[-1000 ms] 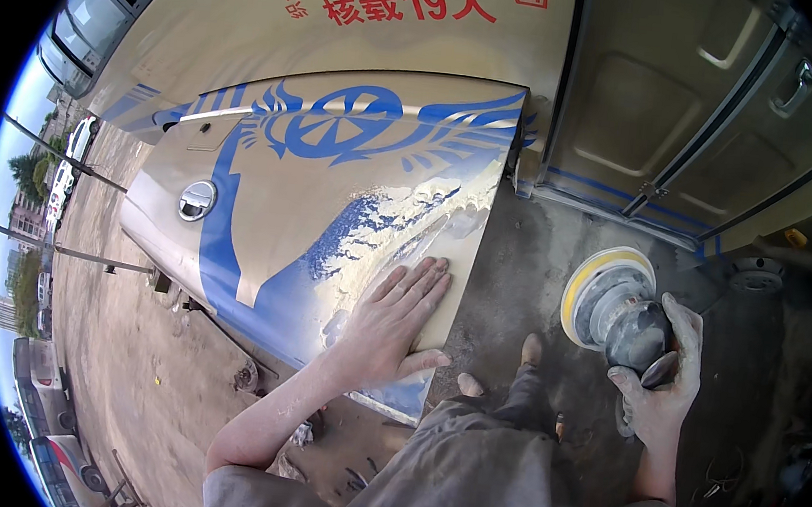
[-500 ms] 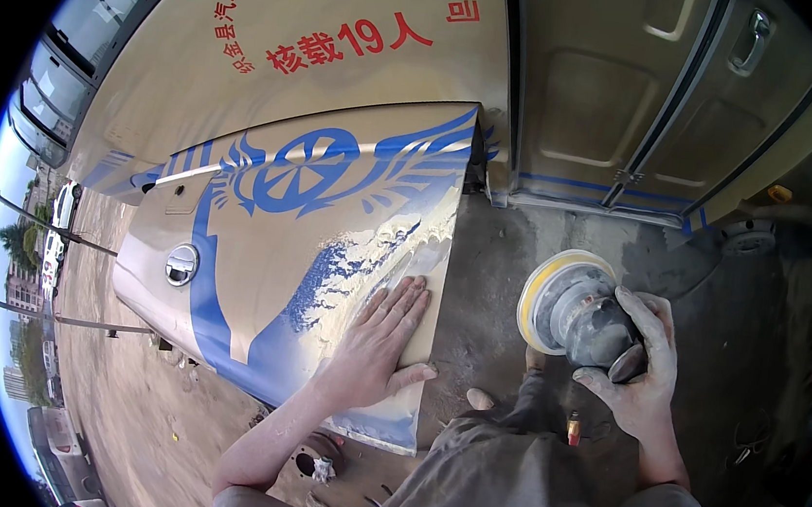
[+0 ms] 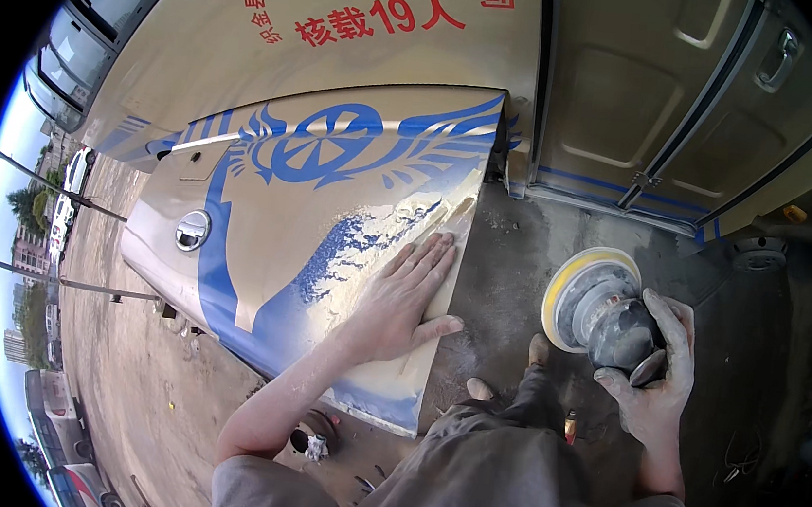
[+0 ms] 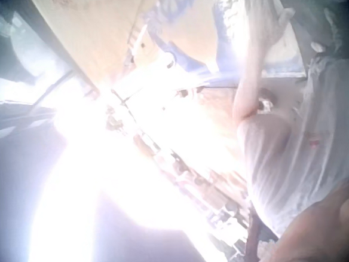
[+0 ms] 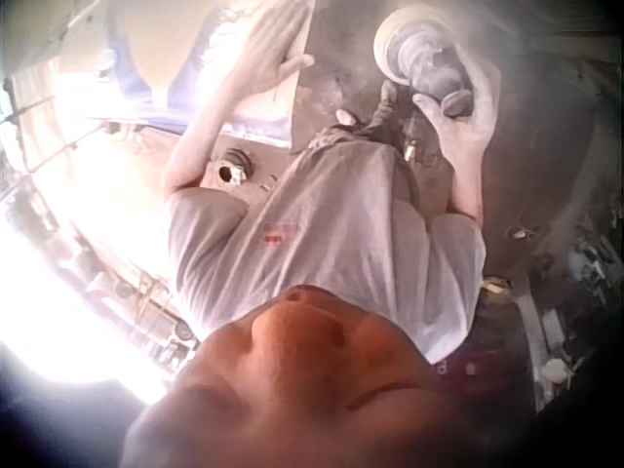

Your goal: The person uses an orbital sander to smooth a beige and blue vehicle panel. The person holds the panel steady with one hand while operating the sander with the other, moving it across the surface to remove material.

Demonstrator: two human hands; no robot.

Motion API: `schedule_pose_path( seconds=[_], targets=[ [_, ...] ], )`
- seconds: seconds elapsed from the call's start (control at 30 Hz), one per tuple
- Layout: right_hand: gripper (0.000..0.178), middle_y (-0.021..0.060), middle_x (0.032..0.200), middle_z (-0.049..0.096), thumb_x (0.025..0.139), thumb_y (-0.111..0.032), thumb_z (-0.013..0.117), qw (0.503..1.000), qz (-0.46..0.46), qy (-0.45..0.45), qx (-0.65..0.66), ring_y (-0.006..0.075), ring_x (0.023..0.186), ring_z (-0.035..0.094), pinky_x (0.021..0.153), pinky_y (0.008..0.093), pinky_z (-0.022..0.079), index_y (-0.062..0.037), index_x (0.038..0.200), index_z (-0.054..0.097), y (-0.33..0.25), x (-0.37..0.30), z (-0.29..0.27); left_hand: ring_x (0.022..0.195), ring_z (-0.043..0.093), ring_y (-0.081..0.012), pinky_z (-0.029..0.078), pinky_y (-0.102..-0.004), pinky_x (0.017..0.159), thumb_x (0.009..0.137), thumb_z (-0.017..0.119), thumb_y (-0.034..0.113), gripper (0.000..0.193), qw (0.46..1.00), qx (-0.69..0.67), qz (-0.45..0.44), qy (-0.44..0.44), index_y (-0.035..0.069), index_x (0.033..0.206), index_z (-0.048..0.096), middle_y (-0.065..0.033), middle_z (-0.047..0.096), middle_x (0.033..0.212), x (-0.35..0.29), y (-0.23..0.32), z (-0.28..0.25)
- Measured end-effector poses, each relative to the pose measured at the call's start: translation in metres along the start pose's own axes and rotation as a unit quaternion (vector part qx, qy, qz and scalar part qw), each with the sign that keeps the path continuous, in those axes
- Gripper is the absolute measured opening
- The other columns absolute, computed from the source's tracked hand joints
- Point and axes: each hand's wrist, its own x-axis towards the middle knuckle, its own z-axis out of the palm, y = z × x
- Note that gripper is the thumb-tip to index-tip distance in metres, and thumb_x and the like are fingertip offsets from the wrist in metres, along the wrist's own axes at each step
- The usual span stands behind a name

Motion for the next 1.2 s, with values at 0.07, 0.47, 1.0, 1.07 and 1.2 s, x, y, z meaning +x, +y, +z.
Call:
schedule_pose_path(
  seconds=[0.07,0.47,1.0,1.07,1.2],
  targets=[
    [0.088,0.0155,0.125,0.054,0.067,-0.037,0.095,1.000,0.005,-0.011,0.016,0.0303,0.116,0.056,0.100,0.0429,0.047,-0.0024,0.139,0.058,-0.005,0.001,0.005,0.157,0.017,-0.0371,0.015,-0.0486,0.127,0.097,0.043,0.072,0.101,1.000,0.012,-0.027,-0.006,-0.007,0.158,0.025,-0.0257,0.024,0.165,-0.046,0.013,-0.011],
    [0.088,0.0168,0.126,0.055,0.070,-0.044,0.093,0.994,-0.044,-0.097,-0.001,0.0305,0.116,0.057,0.100,0.0431,0.048,-0.0004,0.138,0.057,-0.028,0.015,0.045,0.157,0.015,-0.0405,0.012,-0.0565,0.125,0.087,0.053,0.076,0.112,0.986,-0.030,-0.165,-0.006,-0.004,0.160,0.023,-0.0251,0.021,0.167,-0.177,0.064,0.020],
    [0.091,0.0140,0.130,0.057,0.069,-0.043,0.092,0.981,-0.084,-0.176,0.009,0.0303,0.118,0.055,0.102,0.0421,0.045,-0.0021,0.141,0.056,-0.062,0.040,0.069,0.157,0.023,-0.0281,0.016,-0.0498,0.126,0.093,0.053,0.065,0.092,0.993,-0.063,-0.089,0.054,0.004,0.159,0.033,-0.0122,0.030,0.167,-0.169,0.071,0.032],
    [0.090,0.0144,0.131,0.056,0.069,-0.041,0.092,0.967,-0.066,-0.245,0.022,0.0300,0.119,0.055,0.103,0.0419,0.045,-0.0023,0.141,0.056,-0.071,0.052,0.072,0.157,0.024,-0.0295,0.016,-0.0514,0.126,0.094,0.052,0.065,0.089,0.991,-0.056,-0.104,0.061,0.005,0.158,0.036,-0.0129,0.032,0.166,-0.193,0.073,0.041],
    [0.080,0.0135,0.129,0.054,0.077,-0.025,0.089,0.909,-0.068,-0.412,0.000,0.0276,0.116,0.056,0.103,0.0390,0.045,-0.0068,0.146,0.052,-0.095,0.075,0.095,0.156,0.023,-0.0363,0.012,-0.0560,0.126,0.094,0.060,0.046,0.080,0.933,-0.082,-0.267,0.229,0.003,0.157,0.037,-0.0151,0.032,0.166,-0.227,0.034,0.061]
  ],
)
